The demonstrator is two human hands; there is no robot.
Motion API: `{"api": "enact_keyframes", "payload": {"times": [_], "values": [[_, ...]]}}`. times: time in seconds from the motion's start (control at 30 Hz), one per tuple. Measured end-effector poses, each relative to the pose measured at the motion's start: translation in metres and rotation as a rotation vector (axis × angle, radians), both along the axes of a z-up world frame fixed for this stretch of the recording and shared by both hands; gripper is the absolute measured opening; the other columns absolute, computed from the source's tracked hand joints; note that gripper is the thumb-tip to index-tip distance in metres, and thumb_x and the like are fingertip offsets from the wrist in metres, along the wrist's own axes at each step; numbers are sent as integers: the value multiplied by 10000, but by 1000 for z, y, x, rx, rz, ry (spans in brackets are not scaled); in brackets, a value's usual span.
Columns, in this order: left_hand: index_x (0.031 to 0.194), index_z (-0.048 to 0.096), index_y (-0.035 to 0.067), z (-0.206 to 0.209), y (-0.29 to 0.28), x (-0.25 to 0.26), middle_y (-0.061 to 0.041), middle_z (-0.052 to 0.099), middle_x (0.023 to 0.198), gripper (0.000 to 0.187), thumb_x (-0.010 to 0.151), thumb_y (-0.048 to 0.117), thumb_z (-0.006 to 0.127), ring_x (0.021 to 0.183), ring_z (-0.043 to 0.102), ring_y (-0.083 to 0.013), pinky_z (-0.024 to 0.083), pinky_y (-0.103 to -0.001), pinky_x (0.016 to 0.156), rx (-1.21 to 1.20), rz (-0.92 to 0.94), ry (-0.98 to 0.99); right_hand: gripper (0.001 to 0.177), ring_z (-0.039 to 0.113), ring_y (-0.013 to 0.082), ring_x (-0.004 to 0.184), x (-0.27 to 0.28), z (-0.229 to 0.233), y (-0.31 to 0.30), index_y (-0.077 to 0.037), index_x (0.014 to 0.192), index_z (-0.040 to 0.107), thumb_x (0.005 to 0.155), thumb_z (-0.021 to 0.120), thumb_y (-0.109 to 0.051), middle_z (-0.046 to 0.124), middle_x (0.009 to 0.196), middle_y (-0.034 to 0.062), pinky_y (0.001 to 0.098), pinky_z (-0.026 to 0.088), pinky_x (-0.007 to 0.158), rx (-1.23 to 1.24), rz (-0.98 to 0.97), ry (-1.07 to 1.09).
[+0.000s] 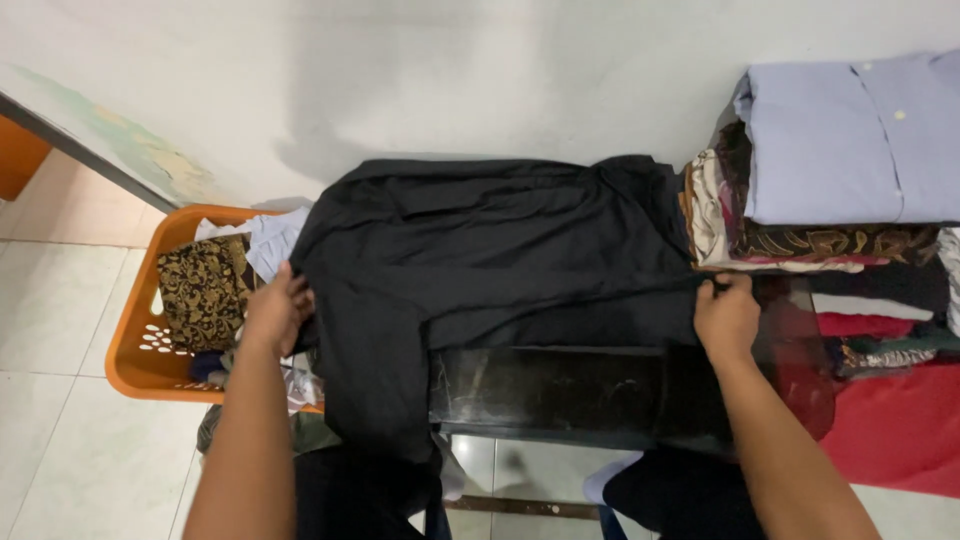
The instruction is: The person folds a black shirt and a white shirt on a glass table. They smooth the fabric, fold sleeves and sides, and stack the folded shirts. The person then begins buttoning the white shirt.
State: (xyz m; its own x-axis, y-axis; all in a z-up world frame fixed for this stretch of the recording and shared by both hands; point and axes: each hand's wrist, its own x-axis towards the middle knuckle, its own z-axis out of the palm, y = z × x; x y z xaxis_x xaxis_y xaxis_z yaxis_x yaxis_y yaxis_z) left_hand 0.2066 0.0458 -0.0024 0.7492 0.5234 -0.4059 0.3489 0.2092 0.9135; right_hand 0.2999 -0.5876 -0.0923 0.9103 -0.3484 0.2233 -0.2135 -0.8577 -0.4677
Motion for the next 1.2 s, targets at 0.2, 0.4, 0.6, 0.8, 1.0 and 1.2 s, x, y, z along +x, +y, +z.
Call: {"api": "enact_keyframes", "payload": {"times": [0.2,0.4,0.6,0.8,1.0,1.2], "values": [[1358,522,-148,-18,8,-40,-334,648,1198,461,1071,194,636,955,731,-393,608,-483,837,249,91,-114,479,567,505,1118,-47,66,53,71,1272,568,920,825,-127,529,1194,254,614,498,891,-177,-2,-290],[1093,722,67,-65,8,-89,-149,765,802,329,965,370,723,636,741,-299,605,-395,580,486,-155,174,154,632,247,617,-160,-43,199,-183,729,678,856,746,-239,602,643,19,336,534,647,-42,464,-581],[915,668,143,-13,-28,-123,-76,726,688,510,830,645,693,713,719,-237,482,-371,759,569,-420,566,655,686,411,754,-211,63,301,-89,698,659,998,517,-654,691,744,154,513,512,650,-161,770,848],[663,493,119,27,-58,-126,-86,579,570,460,959,433,654,596,626,-245,427,-374,667,424,-453,460,801,655,375,1143,-242,42,336,-139,1449,448,844,731,-582,658,1272,179,445,539,912,189,854,979],[691,591,42,-43,-64,-107,-147,580,534,508,1023,423,533,436,588,-263,406,-401,459,141,-301,175,1313,246,372,1528,-288,-2,380,32,1585,-35,831,844,-587,153,1661,251,417,251,1233,435,690,691],[1002,671,-44,-35,-123,-88,-201,757,982,364,1046,303,571,786,732,-331,602,-451,656,-668,205,-129,1312,438,317,1463,-291,52,399,-127,1613,26,712,875,-562,394,1601,162,403,384,1152,815,291,449]]}}
